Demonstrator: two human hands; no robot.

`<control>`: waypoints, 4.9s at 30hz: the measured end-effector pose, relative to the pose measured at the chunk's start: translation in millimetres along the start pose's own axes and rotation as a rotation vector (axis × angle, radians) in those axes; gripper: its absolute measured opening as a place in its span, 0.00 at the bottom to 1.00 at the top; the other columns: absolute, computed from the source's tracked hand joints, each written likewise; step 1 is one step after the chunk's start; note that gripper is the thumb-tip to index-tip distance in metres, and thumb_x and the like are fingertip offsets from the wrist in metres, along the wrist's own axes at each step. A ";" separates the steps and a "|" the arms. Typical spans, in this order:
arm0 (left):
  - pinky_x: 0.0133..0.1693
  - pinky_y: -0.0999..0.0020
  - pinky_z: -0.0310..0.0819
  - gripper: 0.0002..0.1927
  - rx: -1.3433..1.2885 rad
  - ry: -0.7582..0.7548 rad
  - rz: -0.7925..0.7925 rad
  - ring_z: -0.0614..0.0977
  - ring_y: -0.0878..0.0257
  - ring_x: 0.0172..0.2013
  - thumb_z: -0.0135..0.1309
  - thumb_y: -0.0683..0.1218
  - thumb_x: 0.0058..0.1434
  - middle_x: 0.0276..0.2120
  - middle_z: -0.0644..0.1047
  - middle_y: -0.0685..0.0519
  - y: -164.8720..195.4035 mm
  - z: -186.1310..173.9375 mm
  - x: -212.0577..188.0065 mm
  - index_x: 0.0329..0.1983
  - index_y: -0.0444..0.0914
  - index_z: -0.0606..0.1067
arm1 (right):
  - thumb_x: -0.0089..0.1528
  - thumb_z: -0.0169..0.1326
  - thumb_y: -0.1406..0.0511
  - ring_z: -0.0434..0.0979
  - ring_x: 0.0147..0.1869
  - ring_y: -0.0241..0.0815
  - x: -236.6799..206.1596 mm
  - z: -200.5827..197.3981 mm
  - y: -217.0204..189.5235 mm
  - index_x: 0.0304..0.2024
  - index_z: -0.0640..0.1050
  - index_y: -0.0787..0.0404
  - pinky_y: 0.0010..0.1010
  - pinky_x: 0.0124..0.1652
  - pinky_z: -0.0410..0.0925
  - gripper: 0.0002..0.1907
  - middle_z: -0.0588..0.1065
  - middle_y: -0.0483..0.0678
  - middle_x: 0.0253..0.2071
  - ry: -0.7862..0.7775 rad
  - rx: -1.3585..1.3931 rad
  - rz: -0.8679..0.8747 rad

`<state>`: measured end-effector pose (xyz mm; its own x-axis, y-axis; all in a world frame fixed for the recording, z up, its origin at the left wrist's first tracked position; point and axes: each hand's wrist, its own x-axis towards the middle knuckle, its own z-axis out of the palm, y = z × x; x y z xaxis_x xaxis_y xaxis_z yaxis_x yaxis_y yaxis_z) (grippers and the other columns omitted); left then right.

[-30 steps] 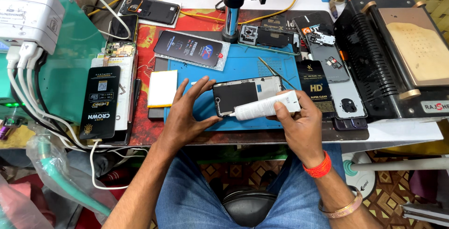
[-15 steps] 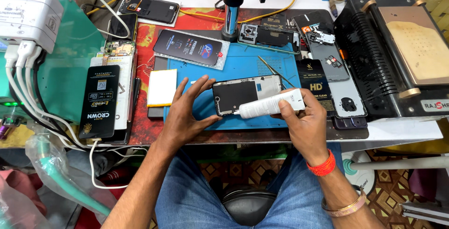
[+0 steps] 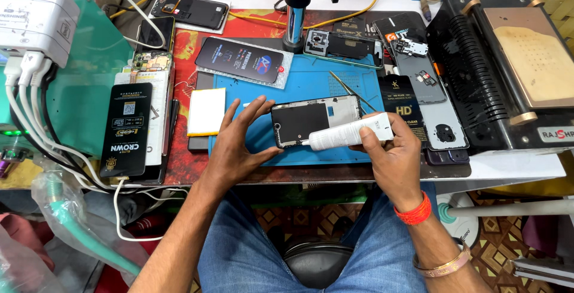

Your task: The person holds a disassembled phone frame and uses a white adhesive tube to apply a bead of glue around the frame's edge, rotating the frame to reach all sides. They then cap the tube, set it down, and pick up a replacement phone back panel to align with the frame.

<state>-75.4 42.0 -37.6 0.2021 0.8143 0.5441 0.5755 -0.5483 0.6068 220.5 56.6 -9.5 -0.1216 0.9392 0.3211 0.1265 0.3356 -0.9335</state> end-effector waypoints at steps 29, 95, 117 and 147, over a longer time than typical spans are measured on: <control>0.74 0.44 0.46 0.56 0.002 0.008 0.007 0.71 0.54 0.69 0.74 0.44 0.46 0.66 0.74 0.51 2.0 -0.9 1.5 0.75 0.41 0.55 | 0.70 0.55 0.63 0.83 0.45 0.37 2.9 -6.4 1.7 0.51 0.75 0.68 0.31 0.44 0.81 0.13 0.79 0.49 0.41 0.008 0.018 0.013; 0.74 0.45 0.46 0.54 0.000 0.011 0.004 0.71 0.54 0.69 0.74 0.44 0.47 0.66 0.73 0.51 3.6 -2.0 0.0 0.74 0.40 0.56 | 0.70 0.55 0.65 0.82 0.47 0.38 4.8 -14.8 7.2 0.51 0.74 0.68 0.32 0.45 0.82 0.13 0.78 0.49 0.43 0.010 0.082 0.037; 0.74 0.45 0.46 0.54 -0.005 0.017 0.012 0.70 0.54 0.70 0.74 0.44 0.47 0.66 0.74 0.52 2.6 -1.2 0.4 0.74 0.41 0.56 | 0.70 0.54 0.66 0.83 0.46 0.39 7.0 -27.8 3.5 0.51 0.74 0.69 0.32 0.45 0.82 0.12 0.79 0.50 0.42 0.026 0.030 0.071; 0.74 0.45 0.47 0.54 0.010 0.016 0.007 0.70 0.54 0.69 0.74 0.45 0.47 0.66 0.74 0.51 2.5 -1.7 0.7 0.74 0.40 0.56 | 0.70 0.54 0.66 0.83 0.47 0.40 6.1 -26.1 5.1 0.51 0.74 0.69 0.33 0.45 0.81 0.12 0.79 0.51 0.43 0.019 0.029 0.059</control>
<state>-75.2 40.8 -34.7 0.1934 0.8074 0.5574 0.5818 -0.5518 0.5975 246.1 65.9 -8.1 -0.0958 0.9587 0.2679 0.1045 0.2774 -0.9551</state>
